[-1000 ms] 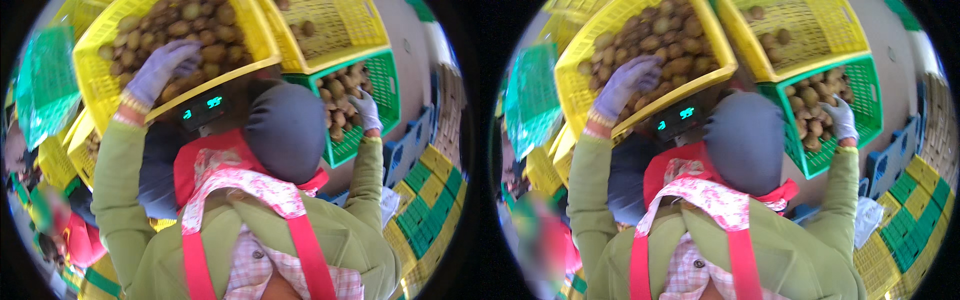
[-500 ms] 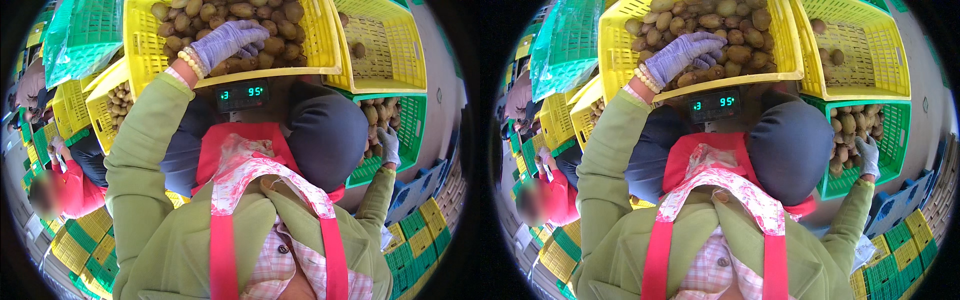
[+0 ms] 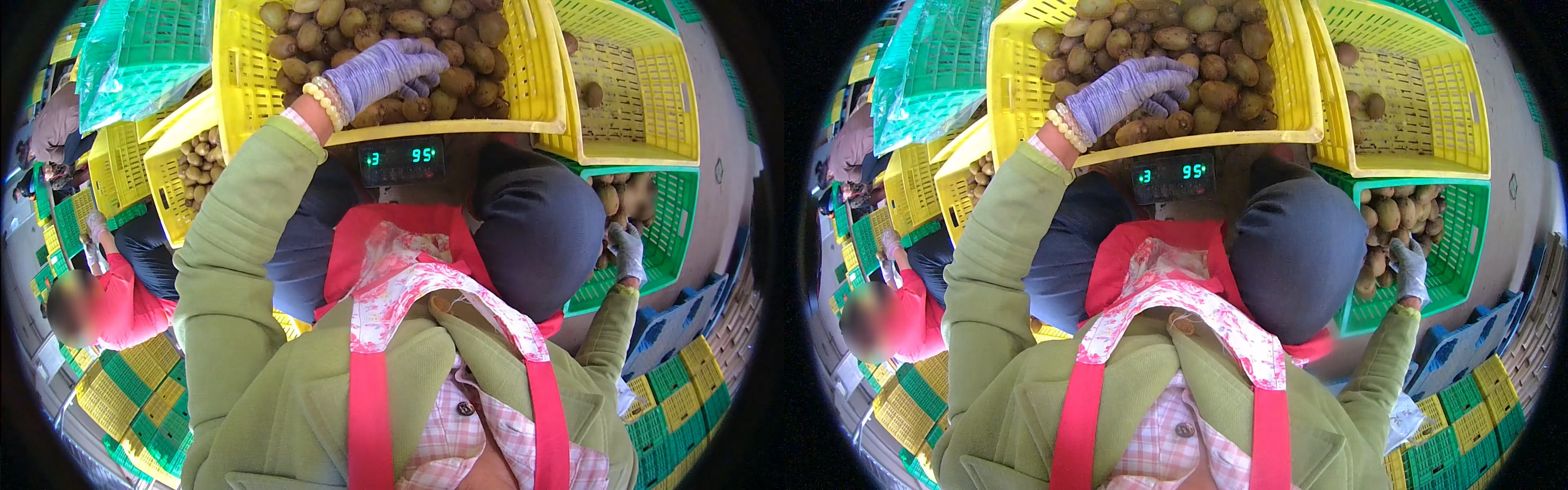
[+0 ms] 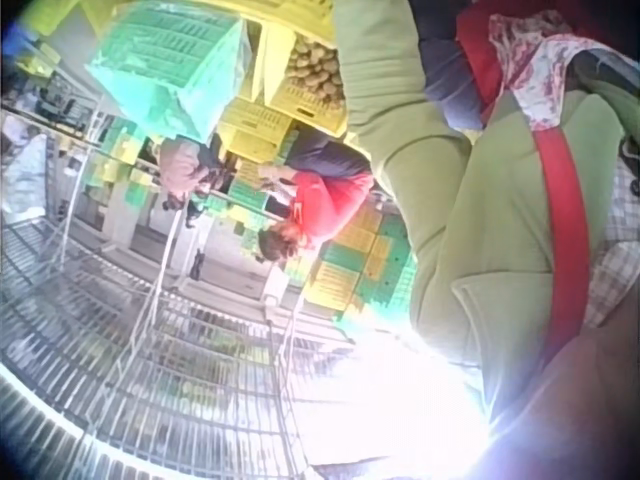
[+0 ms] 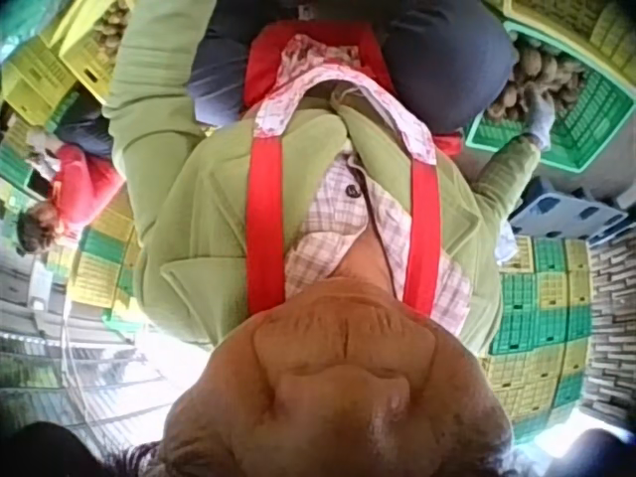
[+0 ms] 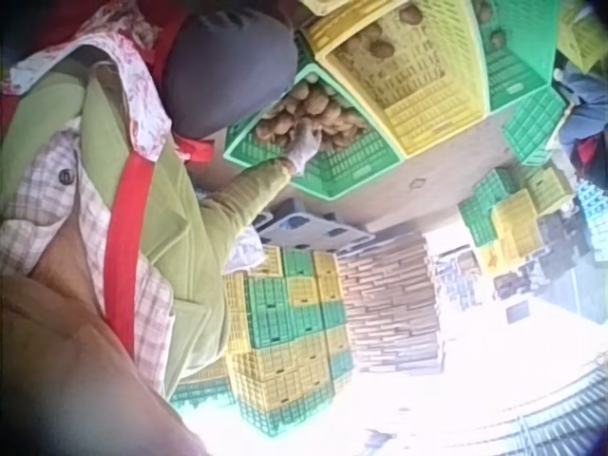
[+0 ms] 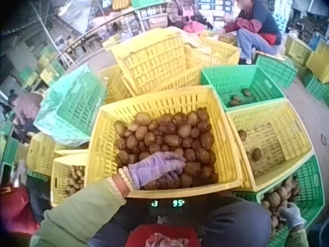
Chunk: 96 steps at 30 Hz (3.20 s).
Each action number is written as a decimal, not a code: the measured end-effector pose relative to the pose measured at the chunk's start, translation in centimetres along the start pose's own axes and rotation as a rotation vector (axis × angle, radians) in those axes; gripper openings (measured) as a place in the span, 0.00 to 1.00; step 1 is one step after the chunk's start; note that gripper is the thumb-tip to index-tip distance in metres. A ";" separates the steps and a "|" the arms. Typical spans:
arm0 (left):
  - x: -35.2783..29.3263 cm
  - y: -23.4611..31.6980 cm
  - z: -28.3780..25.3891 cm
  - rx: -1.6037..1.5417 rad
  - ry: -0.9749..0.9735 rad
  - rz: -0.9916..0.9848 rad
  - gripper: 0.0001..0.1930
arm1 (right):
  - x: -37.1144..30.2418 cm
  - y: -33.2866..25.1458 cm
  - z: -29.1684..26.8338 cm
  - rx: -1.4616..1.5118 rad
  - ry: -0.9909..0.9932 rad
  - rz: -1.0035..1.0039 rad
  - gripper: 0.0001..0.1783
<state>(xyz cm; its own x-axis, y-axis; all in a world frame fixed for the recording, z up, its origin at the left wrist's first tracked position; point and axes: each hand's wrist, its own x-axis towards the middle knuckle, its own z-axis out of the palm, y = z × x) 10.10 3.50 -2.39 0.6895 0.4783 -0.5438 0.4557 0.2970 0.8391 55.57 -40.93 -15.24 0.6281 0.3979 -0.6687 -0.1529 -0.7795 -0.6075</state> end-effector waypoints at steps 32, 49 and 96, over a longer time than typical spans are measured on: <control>6.6 -1.0 -14.4 0.932 0.953 -0.034 0.35 | -13.6 -29.8 18.6 -0.443 -0.022 -1.097 0.27; 1.5 1.7 -6.5 0.161 0.209 -0.081 0.29 | -15.5 -31.5 20.3 -0.492 -0.060 -1.148 0.27; 0.2 -4.8 -11.3 0.191 0.538 -0.192 0.15 | 9.4 -20.6 16.6 -0.328 -0.107 -0.632 0.39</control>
<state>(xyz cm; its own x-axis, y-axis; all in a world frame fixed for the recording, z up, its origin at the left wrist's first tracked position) 1.70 11.50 -6.43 0.2261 0.7964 -0.5609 0.6715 0.2897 0.6820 51.99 -13.12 -16.13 0.4399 0.8533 -0.2799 0.4628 -0.4825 -0.7436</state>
